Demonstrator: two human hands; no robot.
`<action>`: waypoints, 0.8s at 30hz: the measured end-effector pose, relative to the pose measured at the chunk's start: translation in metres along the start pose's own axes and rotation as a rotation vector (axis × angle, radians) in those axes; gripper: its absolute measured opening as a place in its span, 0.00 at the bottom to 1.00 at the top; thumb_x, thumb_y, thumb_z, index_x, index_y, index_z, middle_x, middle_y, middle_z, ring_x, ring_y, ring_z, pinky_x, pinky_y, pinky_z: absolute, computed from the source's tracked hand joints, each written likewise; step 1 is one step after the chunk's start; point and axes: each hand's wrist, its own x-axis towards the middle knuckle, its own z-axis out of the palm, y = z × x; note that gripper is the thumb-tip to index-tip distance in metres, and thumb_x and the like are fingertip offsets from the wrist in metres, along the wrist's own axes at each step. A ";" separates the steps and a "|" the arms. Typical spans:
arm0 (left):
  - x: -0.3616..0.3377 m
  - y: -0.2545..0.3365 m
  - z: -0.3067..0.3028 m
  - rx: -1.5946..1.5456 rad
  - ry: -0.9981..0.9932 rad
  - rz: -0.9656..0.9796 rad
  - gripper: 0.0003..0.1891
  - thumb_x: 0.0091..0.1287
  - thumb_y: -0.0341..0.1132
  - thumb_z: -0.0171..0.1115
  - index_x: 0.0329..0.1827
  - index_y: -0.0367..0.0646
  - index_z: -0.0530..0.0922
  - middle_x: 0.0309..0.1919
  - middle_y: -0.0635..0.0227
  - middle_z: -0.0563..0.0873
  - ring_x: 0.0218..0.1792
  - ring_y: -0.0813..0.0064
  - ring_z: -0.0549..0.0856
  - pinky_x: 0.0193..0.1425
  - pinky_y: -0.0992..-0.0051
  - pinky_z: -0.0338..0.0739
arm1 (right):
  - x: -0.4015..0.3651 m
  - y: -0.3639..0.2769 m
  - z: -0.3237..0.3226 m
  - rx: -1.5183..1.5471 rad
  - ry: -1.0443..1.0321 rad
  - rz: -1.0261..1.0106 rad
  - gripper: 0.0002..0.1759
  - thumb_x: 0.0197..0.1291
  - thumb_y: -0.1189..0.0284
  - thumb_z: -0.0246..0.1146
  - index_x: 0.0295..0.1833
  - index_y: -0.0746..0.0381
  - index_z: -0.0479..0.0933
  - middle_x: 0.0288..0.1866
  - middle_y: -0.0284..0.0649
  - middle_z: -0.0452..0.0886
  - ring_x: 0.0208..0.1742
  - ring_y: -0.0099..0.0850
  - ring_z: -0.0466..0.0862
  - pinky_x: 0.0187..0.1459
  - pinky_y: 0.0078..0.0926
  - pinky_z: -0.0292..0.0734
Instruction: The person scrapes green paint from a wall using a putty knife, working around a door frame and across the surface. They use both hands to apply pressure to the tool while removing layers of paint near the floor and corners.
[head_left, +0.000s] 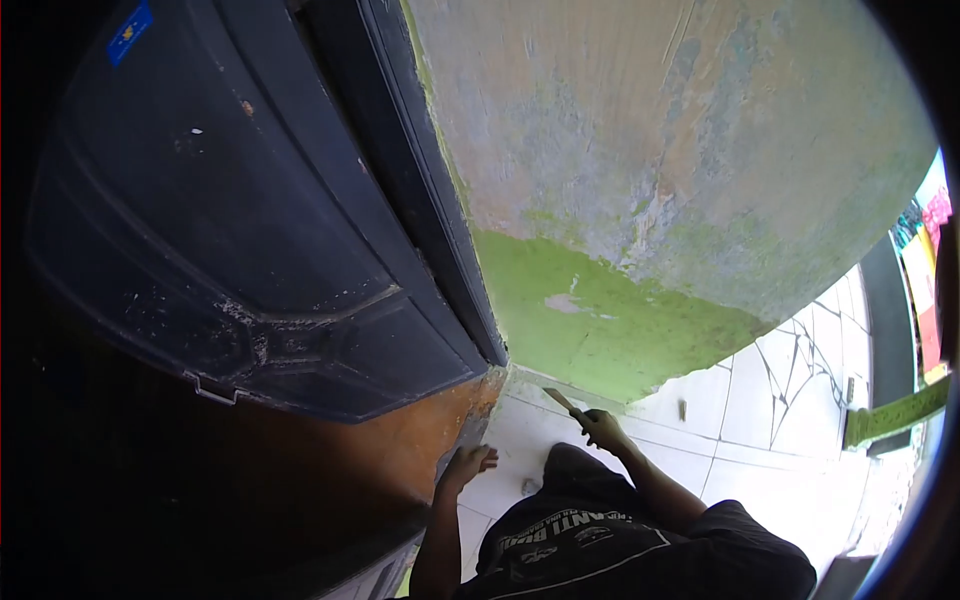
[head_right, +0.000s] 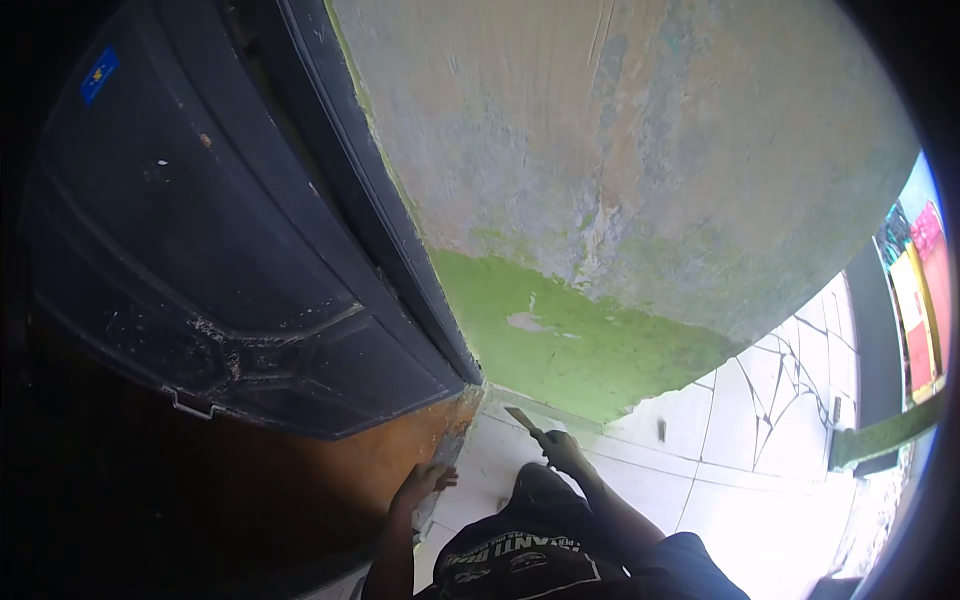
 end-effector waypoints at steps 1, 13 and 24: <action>0.008 0.017 -0.001 0.029 -0.027 0.073 0.22 0.72 0.44 0.47 0.51 0.32 0.78 0.43 0.55 0.86 0.42 0.68 0.87 0.46 0.74 0.77 | -0.015 -0.024 0.003 0.033 -0.007 -0.022 0.38 0.58 0.39 0.55 0.48 0.66 0.80 0.28 0.42 0.81 0.23 0.28 0.81 0.20 0.25 0.75; 0.050 0.197 0.045 -0.214 -0.109 0.320 0.29 0.70 0.59 0.47 0.51 0.36 0.71 0.41 0.58 0.83 0.37 0.70 0.85 0.42 0.74 0.80 | -0.026 -0.163 0.033 0.581 -0.054 -0.378 0.16 0.71 0.62 0.49 0.55 0.62 0.66 0.17 0.28 0.67 0.13 0.17 0.63 0.15 0.16 0.56; 0.117 0.257 0.057 -1.004 -0.334 0.510 0.12 0.72 0.39 0.54 0.42 0.38 0.69 0.23 0.62 0.80 0.27 0.69 0.84 0.36 0.66 0.82 | -0.003 -0.239 0.011 0.091 0.258 -0.317 0.14 0.65 0.64 0.55 0.47 0.65 0.71 0.24 0.31 0.72 0.23 0.18 0.71 0.23 0.22 0.66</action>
